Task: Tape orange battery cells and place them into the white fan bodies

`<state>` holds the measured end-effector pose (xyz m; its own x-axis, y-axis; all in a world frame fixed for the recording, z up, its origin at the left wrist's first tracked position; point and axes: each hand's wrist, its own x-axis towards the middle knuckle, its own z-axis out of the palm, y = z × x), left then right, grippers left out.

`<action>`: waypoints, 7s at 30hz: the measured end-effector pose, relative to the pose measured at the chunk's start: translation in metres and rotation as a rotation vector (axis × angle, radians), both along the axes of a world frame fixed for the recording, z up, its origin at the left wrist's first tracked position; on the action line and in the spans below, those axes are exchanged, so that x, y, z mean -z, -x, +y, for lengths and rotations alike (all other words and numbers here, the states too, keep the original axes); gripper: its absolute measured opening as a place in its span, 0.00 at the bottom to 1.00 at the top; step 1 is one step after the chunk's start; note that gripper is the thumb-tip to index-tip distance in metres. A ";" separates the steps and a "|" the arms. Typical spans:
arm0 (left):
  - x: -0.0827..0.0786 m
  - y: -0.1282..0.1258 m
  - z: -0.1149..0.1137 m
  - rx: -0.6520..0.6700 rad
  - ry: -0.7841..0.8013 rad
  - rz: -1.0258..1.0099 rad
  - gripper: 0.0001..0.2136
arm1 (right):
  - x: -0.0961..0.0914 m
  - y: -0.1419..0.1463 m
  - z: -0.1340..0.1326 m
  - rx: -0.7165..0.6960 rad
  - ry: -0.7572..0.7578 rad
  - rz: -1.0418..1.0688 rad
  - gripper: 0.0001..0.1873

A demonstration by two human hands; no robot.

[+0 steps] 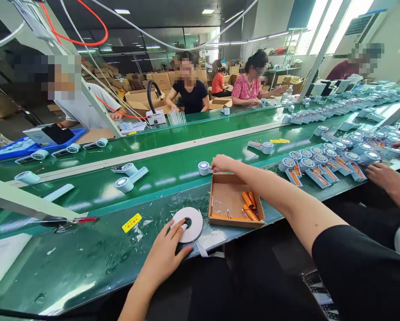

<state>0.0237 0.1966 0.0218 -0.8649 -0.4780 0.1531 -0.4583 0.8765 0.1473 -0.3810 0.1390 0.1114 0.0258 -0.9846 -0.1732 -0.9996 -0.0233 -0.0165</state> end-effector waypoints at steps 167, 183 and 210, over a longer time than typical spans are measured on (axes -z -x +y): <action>-0.042 0.184 -0.197 -0.345 -0.315 0.011 0.10 | 0.032 -0.080 -0.052 -0.140 -0.049 -0.010 0.17; -0.004 -0.027 -0.017 0.050 -0.074 0.007 0.23 | 0.006 -0.014 0.245 -0.025 0.329 -0.692 0.15; -0.032 0.057 0.063 0.009 0.169 0.416 0.15 | 0.037 -0.047 0.186 0.196 0.105 -0.148 0.18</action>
<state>-0.0328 0.2594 0.0534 -0.7175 -0.4090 0.5639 -0.3823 0.9079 0.1721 -0.3337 0.3253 0.0745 -0.1496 -0.9857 -0.0781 -0.9720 0.1611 -0.1709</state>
